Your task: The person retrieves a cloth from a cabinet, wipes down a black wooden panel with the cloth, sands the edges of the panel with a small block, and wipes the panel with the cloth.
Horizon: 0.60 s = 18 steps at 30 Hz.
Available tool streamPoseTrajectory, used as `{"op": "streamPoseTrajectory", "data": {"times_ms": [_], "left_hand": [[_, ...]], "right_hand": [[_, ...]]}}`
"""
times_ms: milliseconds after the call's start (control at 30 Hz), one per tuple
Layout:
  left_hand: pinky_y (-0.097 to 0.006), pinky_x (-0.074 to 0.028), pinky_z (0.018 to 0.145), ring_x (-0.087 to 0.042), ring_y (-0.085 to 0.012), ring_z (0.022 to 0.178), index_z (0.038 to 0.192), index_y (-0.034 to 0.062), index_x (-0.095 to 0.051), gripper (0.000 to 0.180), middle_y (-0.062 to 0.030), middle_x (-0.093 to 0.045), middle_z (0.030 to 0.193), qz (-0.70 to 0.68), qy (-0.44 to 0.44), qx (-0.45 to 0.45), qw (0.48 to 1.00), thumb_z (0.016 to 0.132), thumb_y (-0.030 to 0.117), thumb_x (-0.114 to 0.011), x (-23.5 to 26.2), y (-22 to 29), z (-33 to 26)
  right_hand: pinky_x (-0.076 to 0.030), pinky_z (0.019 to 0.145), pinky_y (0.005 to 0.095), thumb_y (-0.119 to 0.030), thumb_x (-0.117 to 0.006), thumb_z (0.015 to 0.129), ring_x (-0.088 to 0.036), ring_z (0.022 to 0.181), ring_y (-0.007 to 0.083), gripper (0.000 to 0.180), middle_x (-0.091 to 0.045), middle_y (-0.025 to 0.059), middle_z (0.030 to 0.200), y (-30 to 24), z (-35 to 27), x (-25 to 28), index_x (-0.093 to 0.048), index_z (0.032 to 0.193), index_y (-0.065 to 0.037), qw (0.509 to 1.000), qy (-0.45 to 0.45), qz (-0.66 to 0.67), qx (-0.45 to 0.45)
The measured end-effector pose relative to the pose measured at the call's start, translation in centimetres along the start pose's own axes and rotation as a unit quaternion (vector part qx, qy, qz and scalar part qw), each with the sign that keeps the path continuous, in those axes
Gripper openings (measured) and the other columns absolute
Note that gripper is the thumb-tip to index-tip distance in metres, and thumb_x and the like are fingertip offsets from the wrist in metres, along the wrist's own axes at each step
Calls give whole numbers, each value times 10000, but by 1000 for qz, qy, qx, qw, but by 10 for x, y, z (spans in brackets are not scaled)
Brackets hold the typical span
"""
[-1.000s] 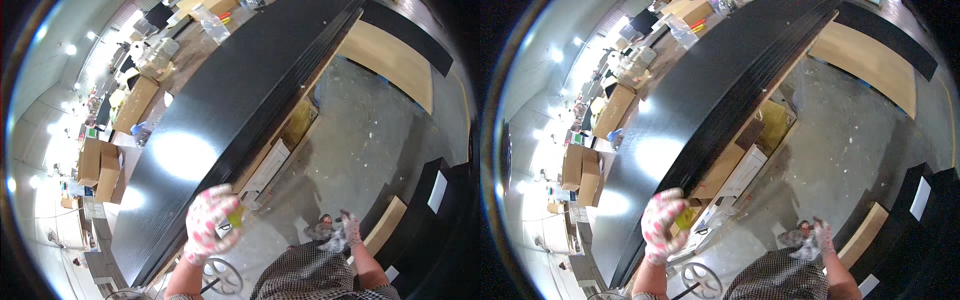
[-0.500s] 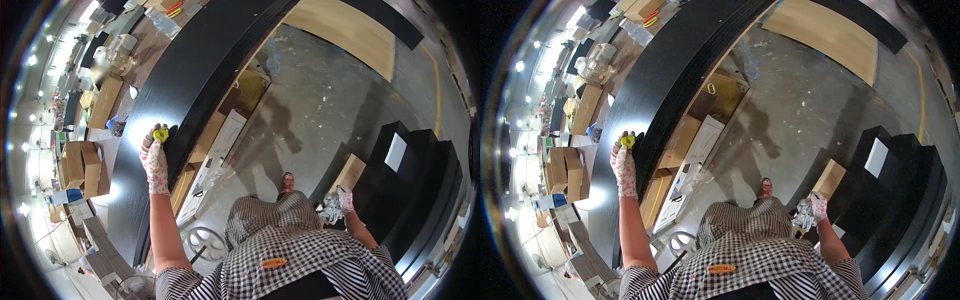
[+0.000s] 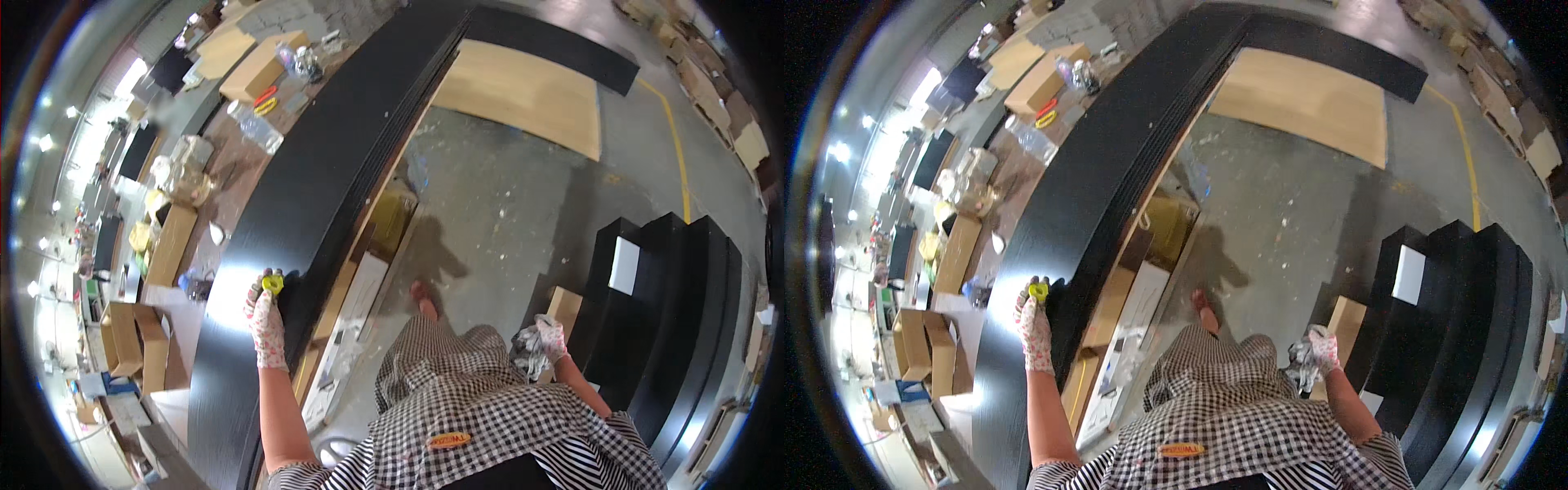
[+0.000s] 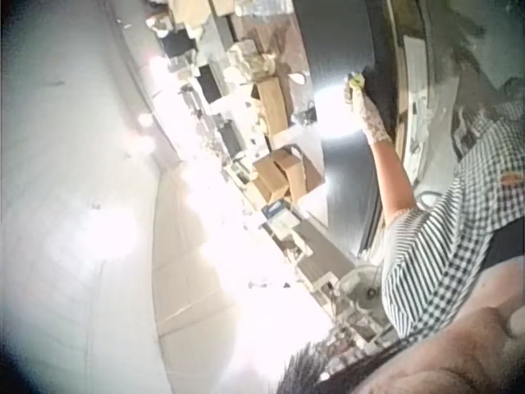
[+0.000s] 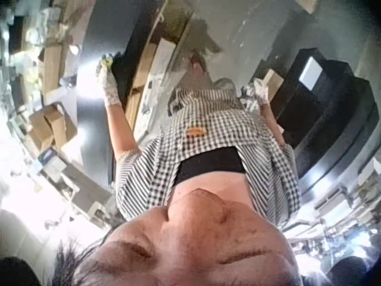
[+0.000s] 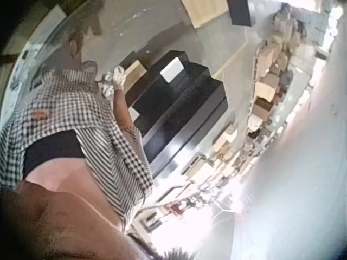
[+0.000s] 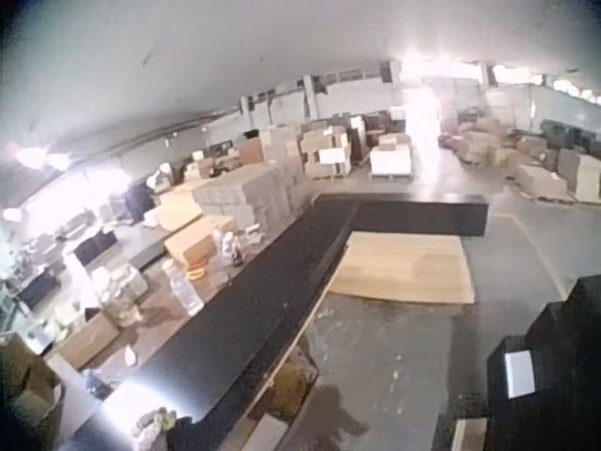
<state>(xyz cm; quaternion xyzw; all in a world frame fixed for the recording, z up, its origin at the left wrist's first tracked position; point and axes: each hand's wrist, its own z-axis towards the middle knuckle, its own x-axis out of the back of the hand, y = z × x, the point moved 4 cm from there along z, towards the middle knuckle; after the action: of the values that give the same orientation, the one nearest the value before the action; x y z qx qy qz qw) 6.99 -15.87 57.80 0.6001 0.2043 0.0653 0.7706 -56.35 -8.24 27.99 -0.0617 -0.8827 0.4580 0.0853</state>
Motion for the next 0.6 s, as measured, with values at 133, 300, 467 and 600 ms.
{"op": "streamPoseTrajectory", "data": {"times_ms": [133, 300, 467, 600], "left_hand": [[-394, -424, 1055, -609, -286, 1121, 1239, -72, -564, 403, -186, -622, 1208, -11, 1, 97, 995, 878, 100, -609, -33, -3, 45], [-346, -444, 1021, -616, -217, 1094, 1231, -57, -583, 392, -160, -650, 1159, -57, -116, 110, 985, 861, 72, -606, -54, -14, 88], [-326, -455, 994, -619, -177, 1076, 1218, -22, -613, 415, -102, -662, 1163, -17, -186, 160, 969, 838, 121, -699, -93, -4, 97], [-330, -443, 986, -614, -185, 1065, 1222, -22, -604, 558, -89, -665, 1134, -20, -183, 199, 963, 805, 305, -778, -84, 4, 89]], "right_hand": [[-532, 524, 355, -185, -609, 928, -652, 575, 242, 243, -702, 167, 854, -26, -3, -16, -646, 1090, -7, 999, 24, 25, -26], [-502, 464, 368, -175, -602, 924, -621, 522, 243, 267, -700, 185, 850, -71, 11, -31, -620, 1140, -19, 991, 88, 78, -70], [-534, 674, 351, -220, -590, 917, -633, 758, 197, 326, -685, 137, 995, -171, 63, -40, -626, 1173, -22, 971, 90, -117, 190], [-501, 809, 319, -196, -600, 920, -623, 828, 155, 287, -694, 70, 935, -371, 32, -147, -653, 1148, -31, 967, 31, 2, 254]]}}
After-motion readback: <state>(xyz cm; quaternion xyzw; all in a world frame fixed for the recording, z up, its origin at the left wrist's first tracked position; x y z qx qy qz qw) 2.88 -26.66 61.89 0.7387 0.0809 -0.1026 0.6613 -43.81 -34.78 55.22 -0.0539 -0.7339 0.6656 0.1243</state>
